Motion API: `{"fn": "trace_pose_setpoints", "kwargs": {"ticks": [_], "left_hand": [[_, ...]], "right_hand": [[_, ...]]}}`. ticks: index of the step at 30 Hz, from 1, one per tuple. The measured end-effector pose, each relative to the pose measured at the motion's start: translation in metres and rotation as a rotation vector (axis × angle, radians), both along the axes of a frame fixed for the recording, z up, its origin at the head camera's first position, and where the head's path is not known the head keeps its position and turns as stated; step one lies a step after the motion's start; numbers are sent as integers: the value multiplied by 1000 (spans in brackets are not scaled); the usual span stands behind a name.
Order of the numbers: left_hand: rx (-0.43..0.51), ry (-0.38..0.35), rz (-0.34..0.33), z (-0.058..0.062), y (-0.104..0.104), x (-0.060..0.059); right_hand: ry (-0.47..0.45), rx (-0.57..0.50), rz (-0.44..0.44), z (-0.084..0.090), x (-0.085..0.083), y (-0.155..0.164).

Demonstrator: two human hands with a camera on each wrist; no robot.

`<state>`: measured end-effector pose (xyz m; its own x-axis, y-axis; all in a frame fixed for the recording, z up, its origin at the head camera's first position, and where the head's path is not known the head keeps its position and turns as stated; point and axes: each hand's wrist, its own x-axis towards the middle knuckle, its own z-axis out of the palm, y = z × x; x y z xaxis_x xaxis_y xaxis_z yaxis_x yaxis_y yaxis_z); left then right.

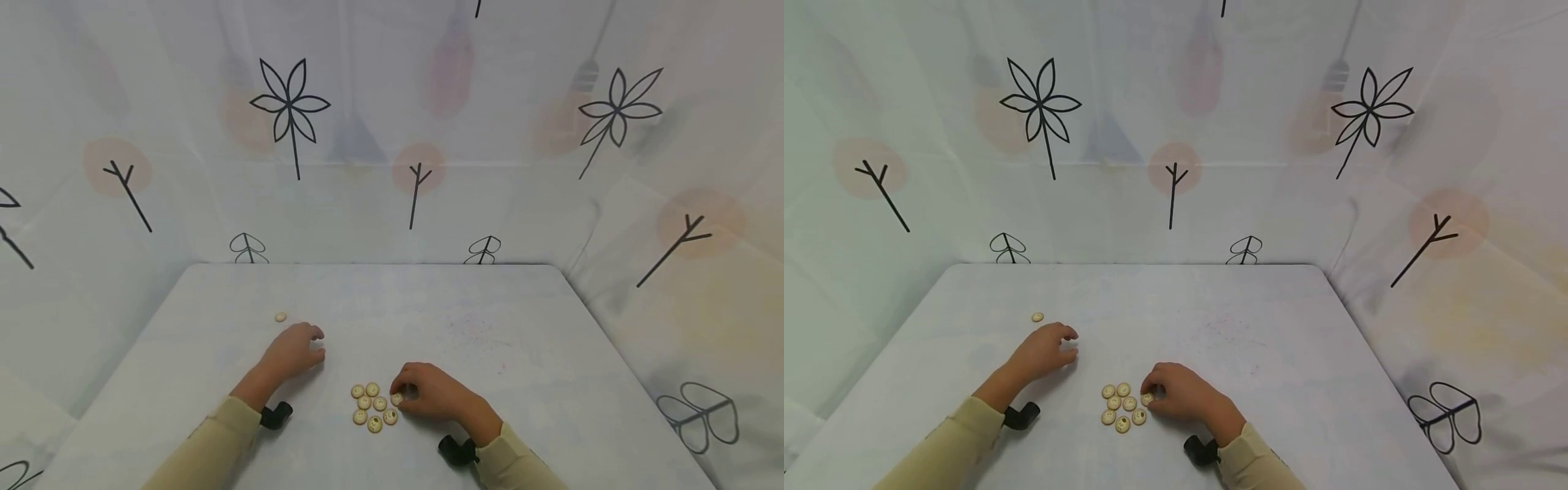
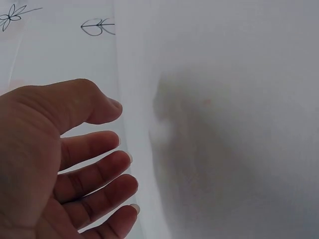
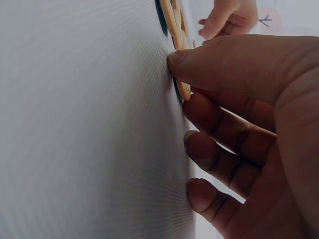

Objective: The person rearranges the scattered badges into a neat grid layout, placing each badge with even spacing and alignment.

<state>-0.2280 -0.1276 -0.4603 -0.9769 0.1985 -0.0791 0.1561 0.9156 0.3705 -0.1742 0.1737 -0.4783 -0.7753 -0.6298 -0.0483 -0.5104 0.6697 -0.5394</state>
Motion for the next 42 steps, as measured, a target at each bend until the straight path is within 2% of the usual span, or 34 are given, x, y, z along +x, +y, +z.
{"fn": "trace_pose_setpoints", "kwargs": {"ticks": [5, 14, 23, 34, 42], "left_hand": [[-23, 4, -29, 0, 6, 3], [-2, -31, -70, 2, 14, 6], [0, -60, -85, 6, 22, 11], [7, -55, -172, 2, 30, 17], [71, -94, -248, -1, 32, 20]], "right_hand": [[-3, -2, 0, -1, 0, 0], [-4, 0, -6, -1, -1, 1], [2, -4, 4, 0, 0, 0], [0, 5, -7, -1, -1, 0], [-23, 9, -16, 0, -3, -1]]}}
